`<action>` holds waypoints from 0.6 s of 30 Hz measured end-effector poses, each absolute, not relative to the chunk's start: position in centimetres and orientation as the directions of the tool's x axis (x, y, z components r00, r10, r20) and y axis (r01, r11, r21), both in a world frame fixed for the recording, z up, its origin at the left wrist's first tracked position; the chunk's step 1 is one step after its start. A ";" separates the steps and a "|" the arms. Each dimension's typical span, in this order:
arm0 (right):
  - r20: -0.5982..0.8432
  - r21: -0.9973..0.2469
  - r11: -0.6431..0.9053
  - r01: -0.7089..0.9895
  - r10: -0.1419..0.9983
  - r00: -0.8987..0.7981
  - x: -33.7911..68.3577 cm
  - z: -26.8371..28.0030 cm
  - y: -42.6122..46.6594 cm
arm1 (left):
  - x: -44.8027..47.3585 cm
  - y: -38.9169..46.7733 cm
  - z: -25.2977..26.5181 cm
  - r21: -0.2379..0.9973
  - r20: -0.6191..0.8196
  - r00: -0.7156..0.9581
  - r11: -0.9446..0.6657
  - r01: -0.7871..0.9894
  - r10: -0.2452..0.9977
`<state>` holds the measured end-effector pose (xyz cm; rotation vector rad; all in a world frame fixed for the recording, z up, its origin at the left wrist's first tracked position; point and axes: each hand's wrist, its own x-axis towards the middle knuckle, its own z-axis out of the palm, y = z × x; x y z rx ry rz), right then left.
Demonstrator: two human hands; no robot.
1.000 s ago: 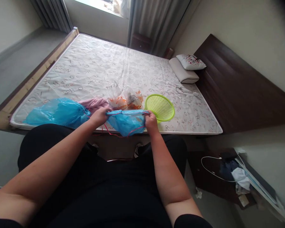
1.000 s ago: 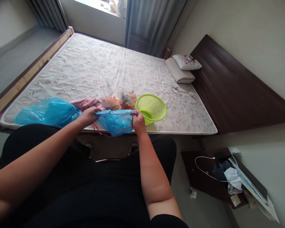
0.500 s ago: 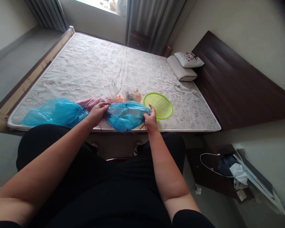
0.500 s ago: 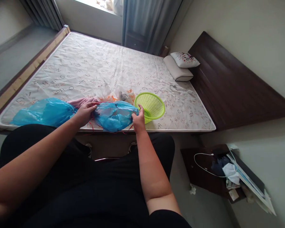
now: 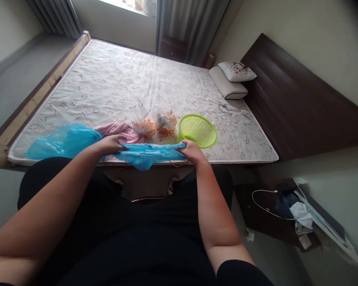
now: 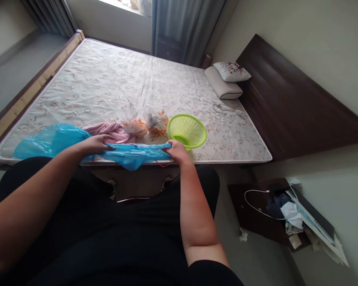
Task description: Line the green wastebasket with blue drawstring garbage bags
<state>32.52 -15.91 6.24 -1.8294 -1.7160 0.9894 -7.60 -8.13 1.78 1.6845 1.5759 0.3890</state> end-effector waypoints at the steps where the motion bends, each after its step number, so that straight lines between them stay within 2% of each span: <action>1: -0.163 -0.725 -0.138 0.675 0.986 0.026 32.1 5.8 -15.7 | -7.2 -8.4 1.1 0.654 -0.309 0.148 0.097 0.750 0.940; 4: 0.022 -0.789 -0.107 0.605 0.979 0.202 31.5 5.1 -14.9 | -5.7 -9.4 0.6 0.578 -0.390 0.154 0.111 0.808 0.908; 7: 0.182 -0.879 -0.010 0.476 0.917 0.355 32.3 5.8 -13.8 | -5.2 -9.9 2.4 0.671 -0.467 0.340 0.077 0.737 0.816; 9: 0.212 -0.921 0.048 0.386 0.894 0.394 33.4 6.9 -13.0 | -5.0 -9.4 4.5 0.725 -0.487 0.454 0.055 0.687 0.746; 11: 0.221 -0.948 0.105 0.301 0.897 0.383 34.6 8.2 -12.3 | -3.9 -8.2 6.6 0.694 -0.494 0.487 -0.011 0.720 0.721; 13: 0.273 -0.949 0.180 0.259 0.878 0.392 35.7 9.7 -11.8 | -1.8 -6.8 8.4 0.585 -0.477 0.402 -0.059 0.809 0.781; 15: 0.376 -0.921 0.271 0.281 0.806 0.456 36.7 11.3 -11.9 | 1.2 -5.3 10.0 0.494 -0.388 0.223 -0.003 0.870 0.894; 16: 0.434 -0.897 0.311 0.314 0.751 0.497 37.2 12.0 -12.2 | 2.7 -4.6 10.8 0.502 -0.308 0.132 0.043 0.864 0.942; 18: 0.530 -0.847 0.353 0.398 0.627 0.571 38.5 13.3 -13.1 | 5.9 -3.4 12.5 0.654 -0.102 0.012 0.058 0.754 0.995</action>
